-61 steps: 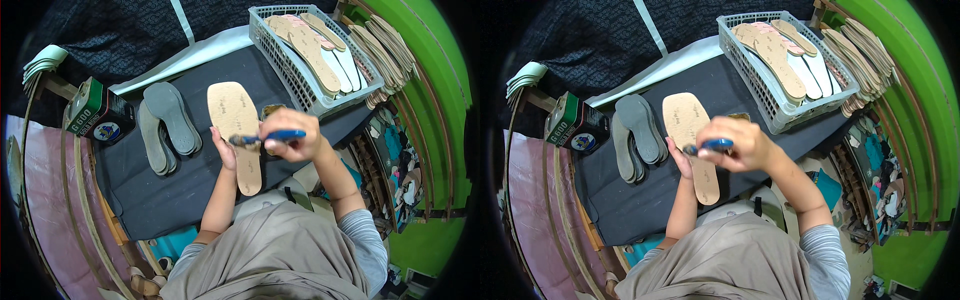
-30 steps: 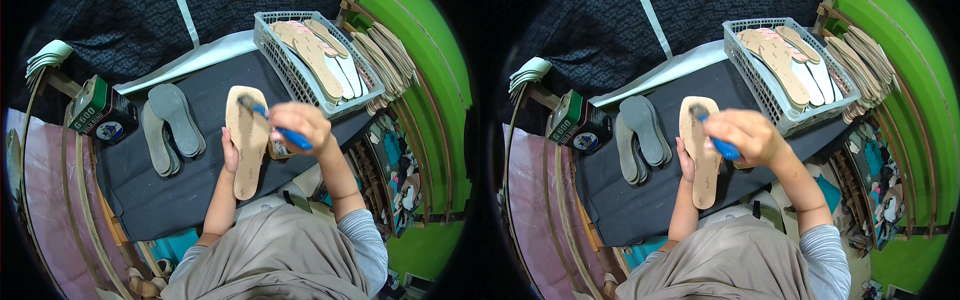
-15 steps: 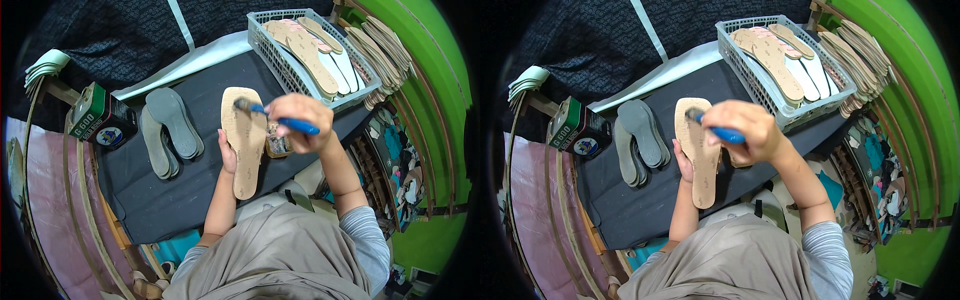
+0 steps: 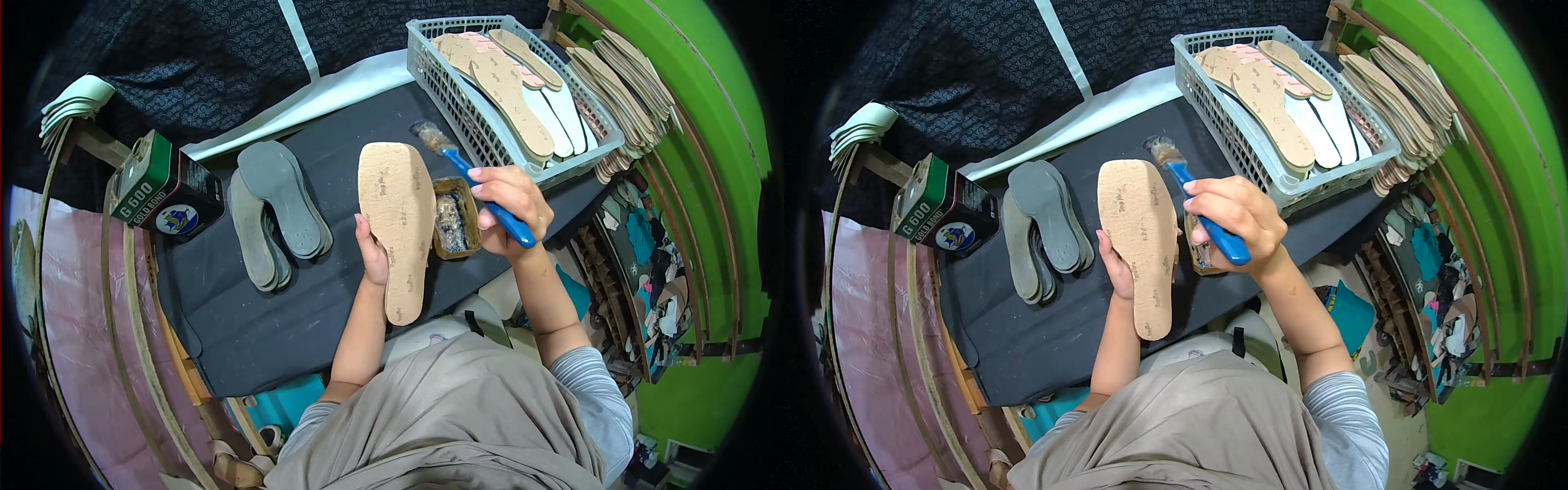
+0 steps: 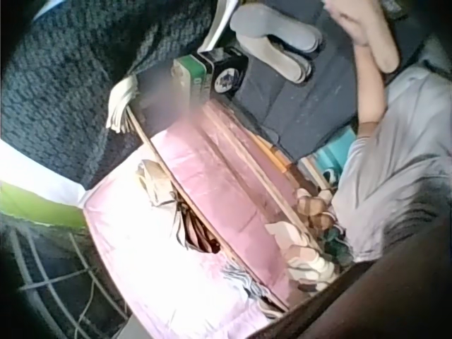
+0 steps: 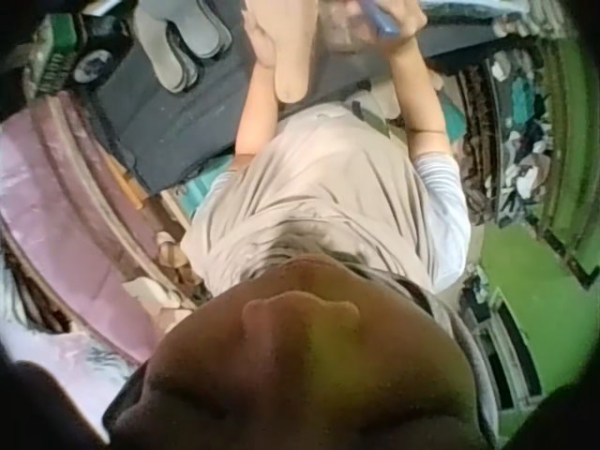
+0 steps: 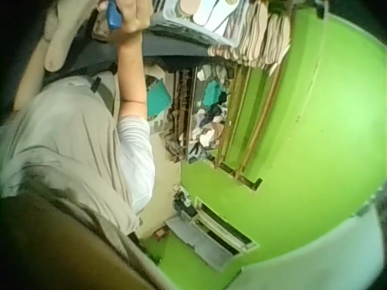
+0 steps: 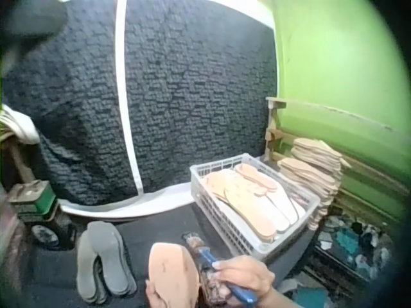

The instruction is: The person applies adhesive to shoe insoles using a brush, taking insoles from stacks, coating them with adhesive from a small container, and placing them into a plastic basket.

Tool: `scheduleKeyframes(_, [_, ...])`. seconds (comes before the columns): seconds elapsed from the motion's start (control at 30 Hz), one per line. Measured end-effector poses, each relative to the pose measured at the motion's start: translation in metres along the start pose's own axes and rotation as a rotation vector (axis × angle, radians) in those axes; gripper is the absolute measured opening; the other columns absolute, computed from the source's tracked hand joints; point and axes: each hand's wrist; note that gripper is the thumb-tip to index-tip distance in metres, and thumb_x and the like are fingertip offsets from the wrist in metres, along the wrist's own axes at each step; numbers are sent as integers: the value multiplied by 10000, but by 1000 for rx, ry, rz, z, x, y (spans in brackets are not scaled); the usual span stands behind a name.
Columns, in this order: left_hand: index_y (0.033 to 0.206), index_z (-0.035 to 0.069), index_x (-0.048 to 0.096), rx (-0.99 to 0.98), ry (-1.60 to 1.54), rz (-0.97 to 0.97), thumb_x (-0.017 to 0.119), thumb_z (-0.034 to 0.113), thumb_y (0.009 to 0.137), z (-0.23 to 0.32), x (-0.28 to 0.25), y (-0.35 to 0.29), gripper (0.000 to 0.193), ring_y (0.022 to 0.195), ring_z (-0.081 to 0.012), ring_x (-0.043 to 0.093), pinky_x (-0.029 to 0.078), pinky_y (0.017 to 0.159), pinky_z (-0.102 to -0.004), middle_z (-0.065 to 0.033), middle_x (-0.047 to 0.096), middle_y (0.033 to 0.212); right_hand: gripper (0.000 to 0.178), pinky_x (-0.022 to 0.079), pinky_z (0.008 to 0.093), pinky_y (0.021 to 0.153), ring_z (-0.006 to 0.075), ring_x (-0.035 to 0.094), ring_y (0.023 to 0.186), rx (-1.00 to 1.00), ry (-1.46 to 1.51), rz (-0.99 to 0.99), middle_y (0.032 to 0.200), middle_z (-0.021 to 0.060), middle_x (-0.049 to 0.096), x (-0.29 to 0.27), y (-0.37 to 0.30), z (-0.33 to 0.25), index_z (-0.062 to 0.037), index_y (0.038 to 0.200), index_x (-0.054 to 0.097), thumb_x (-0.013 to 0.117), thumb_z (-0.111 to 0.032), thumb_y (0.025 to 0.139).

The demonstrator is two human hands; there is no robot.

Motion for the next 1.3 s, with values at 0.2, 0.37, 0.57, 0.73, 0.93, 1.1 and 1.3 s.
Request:
scheduleKeyframes(0.2, [1261, 63, 464, 55, -17, 162, 230, 708, 864, 2, 9, 3, 792, 733, -205, 638, 528, 563, -302, -124, 629, 984, 184, 501, 302, 569, 240, 628, 671, 39, 116, -135, 861, 141, 648, 7, -5, -4, 12, 890, 620, 690, -52, 732])
scheduleKeyframes(0.37, [1215, 38, 472, 218, -53, 302, 224, 731, 846, 16, 1, 19, 823, 630, -221, 609, 501, 489, -304, -150, 614, 935, 318, 491, 327, 570, 267, 602, 652, 115, 343, -318, 872, 142, 642, 9, -27, -18, 13, 932, 625, 712, -44, 631])
scheduleKeyframes(0.57, [1298, 67, 413, 431, -77, 93, 257, 712, 852, 26, -25, 17, 799, 660, -276, 575, 465, 422, -348, -212, 564, 1030, 254, 483, 317, 533, 264, 591, 615, 186, 619, -422, 876, 148, 635, 1, -39, -51, 34, 864, 631, 699, -31, 628])
scheduleKeyframes(0.73, [1306, 71, 405, 465, -95, 129, 253, 721, 846, 25, -24, 16, 810, 658, -269, 577, 467, 423, -341, -210, 557, 1043, 208, 525, 315, 592, 277, 650, 700, 369, 748, -551, 807, 143, 652, -25, -30, -50, 29, 827, 643, 664, 10, 620])
scheduleKeyframes(0.93, [1310, 72, 399, 459, -71, 152, 248, 724, 844, 22, -20, 16, 816, 667, -262, 585, 474, 425, -335, -211, 550, 1060, 103, 500, 266, 615, 221, 624, 681, 509, 149, -219, 777, 125, 636, -47, -32, -23, 19, 845, 600, 650, -33, 771])
scheduleKeyframes(1.1, [1310, 71, 397, 441, -45, 127, 240, 720, 848, 19, -15, 16, 812, 667, -257, 586, 476, 426, -332, -213, 549, 1061, 342, 536, 337, 677, 287, 646, 792, 604, 47, -439, 927, 141, 621, -30, -58, -5, -19, 937, 602, 575, 121, 626])
scheduleKeyframes(1.3, [1335, 92, 370, 421, 5, 113, 229, 715, 858, 21, -11, 15, 797, 701, -244, 586, 481, 447, -331, -205, 537, 1105, 402, 457, 363, 884, 290, 537, 1060, 577, -32, -823, 1048, 82, 608, -38, -78, 0, -84, 993, 615, 580, 107, 641])
Point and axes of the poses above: each hand's wrist, its own y-axis towards the middle knuckle, its own x-axis out of the palm, z = x × y
